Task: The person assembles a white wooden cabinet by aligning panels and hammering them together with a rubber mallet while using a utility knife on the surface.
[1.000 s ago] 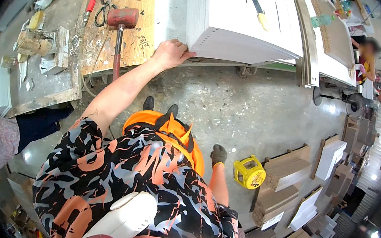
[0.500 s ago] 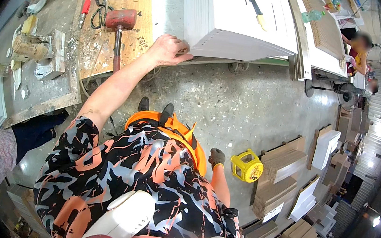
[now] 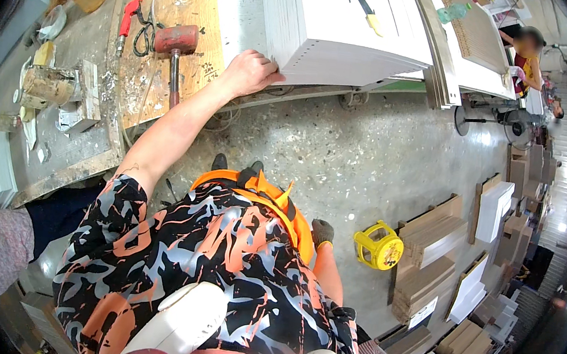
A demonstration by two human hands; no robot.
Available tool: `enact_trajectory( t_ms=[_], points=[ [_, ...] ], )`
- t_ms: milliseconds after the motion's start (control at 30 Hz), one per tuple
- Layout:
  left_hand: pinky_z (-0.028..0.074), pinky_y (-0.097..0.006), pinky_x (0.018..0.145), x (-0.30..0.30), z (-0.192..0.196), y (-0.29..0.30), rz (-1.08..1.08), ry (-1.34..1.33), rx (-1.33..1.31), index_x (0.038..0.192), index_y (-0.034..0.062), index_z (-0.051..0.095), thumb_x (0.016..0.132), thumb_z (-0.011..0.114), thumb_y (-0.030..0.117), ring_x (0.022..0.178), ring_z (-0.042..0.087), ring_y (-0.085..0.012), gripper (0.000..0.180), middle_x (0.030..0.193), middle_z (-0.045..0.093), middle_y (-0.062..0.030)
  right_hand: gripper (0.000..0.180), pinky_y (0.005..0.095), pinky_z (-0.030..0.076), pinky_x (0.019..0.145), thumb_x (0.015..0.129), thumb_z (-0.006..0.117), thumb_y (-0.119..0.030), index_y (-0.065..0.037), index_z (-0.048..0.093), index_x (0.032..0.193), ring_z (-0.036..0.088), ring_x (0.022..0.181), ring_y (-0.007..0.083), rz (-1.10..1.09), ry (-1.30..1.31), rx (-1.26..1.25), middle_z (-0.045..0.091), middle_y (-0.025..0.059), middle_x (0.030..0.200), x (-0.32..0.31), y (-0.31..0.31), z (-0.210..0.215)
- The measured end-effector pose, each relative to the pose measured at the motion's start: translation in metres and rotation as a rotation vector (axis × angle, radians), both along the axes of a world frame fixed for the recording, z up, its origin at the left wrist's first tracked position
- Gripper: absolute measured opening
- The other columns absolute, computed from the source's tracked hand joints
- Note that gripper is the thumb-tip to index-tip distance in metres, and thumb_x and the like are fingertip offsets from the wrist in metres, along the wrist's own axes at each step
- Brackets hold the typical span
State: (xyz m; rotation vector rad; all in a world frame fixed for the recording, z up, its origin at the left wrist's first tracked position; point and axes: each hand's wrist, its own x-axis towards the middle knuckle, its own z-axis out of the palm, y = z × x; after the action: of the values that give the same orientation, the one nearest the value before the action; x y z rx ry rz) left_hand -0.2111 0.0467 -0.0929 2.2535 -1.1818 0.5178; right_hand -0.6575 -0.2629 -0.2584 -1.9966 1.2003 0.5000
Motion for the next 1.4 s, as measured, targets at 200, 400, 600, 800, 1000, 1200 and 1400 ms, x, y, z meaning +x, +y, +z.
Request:
enact_trajectory(
  t_ms=[200,400,600,800,1000,1200,1400],
  points=[
    [0.049,-0.041,0.064,-0.003,-0.004,0.0,0.007,-0.049,-0.017,0.07,0.0055,0.063,0.088,0.07,0.027,0.064,0.065,-0.0306,0.029,0.063,0.063,-0.0108,0.037,0.0376,0.052,0.079,0.084,0.059,-0.036,-0.005,0.076,0.095,0.071,0.085,0.028,0.095,0.105,-0.012,0.074,0.0163,0.092,-0.018,0.005,-0.016],
    [0.049,-0.041,0.067,-0.004,0.007,0.002,-0.005,0.003,0.034,0.074,0.0061,0.063,0.089,0.069,0.025,0.066,0.065,-0.0299,0.024,0.065,0.064,-0.0098,0.037,0.0388,0.052,0.083,0.086,0.06,-0.038,-0.007,0.076,0.098,0.071,0.095,0.0287,0.112,0.087,0.114,0.074,0.0159,0.097,-0.008,0.013,-0.022],
    [0.049,-0.041,0.07,0.001,-0.014,0.005,-0.047,-0.005,-0.067,0.075,0.0088,0.065,0.087,0.071,0.033,0.07,0.066,-0.0291,0.027,0.069,0.065,-0.0083,0.038,0.0395,0.052,0.085,0.085,0.059,-0.037,-0.007,0.074,0.104,0.069,0.099,0.0318,0.052,0.037,0.02,0.073,0.0184,0.102,0.015,0.016,-0.014],
    [0.05,-0.04,0.074,-0.006,-0.023,0.012,-0.006,0.114,0.074,0.082,0.0112,0.069,0.085,0.07,0.044,0.075,0.068,-0.0268,0.033,0.076,0.068,-0.0057,0.036,0.0366,0.053,0.081,0.086,0.059,-0.035,-0.006,0.074,0.103,0.071,0.092,0.0255,0.127,0.14,0.055,0.073,0.0171,0.098,0.016,0.012,-0.024],
    [0.05,-0.041,0.074,-0.001,-0.044,0.0,0.042,0.066,0.013,0.077,0.0084,0.065,0.081,0.075,0.036,0.073,0.066,-0.0292,0.03,0.072,0.065,-0.0093,0.033,0.0363,0.053,0.074,0.085,0.064,-0.033,-0.005,0.074,0.1,0.071,0.08,0.0236,0.014,0.085,0.021,0.075,0.0139,0.09,0.001,0.014,-0.023],
    [0.05,-0.041,0.08,-0.005,-0.037,0.005,0.0,0.123,-0.018,0.076,0.0076,0.064,0.081,0.074,0.03,0.079,0.066,-0.0286,0.025,0.075,0.066,-0.0092,0.032,0.0373,0.053,0.075,0.085,0.063,-0.033,-0.004,0.074,0.095,0.071,0.082,0.0238,0.008,0.099,0.063,0.073,0.0165,0.09,-0.007,0.011,-0.03],
    [0.049,-0.04,0.084,-0.003,-0.044,0.0,0.053,0.096,0.037,0.079,0.0081,0.065,0.078,0.077,0.032,0.084,0.066,-0.0284,0.027,0.078,0.067,-0.0076,0.033,0.0386,0.052,0.077,0.086,0.061,-0.034,-0.005,0.074,0.096,0.07,0.084,0.0278,0.175,0.033,0.02,0.073,0.0181,0.091,-0.003,0.01,-0.032]
  ],
)
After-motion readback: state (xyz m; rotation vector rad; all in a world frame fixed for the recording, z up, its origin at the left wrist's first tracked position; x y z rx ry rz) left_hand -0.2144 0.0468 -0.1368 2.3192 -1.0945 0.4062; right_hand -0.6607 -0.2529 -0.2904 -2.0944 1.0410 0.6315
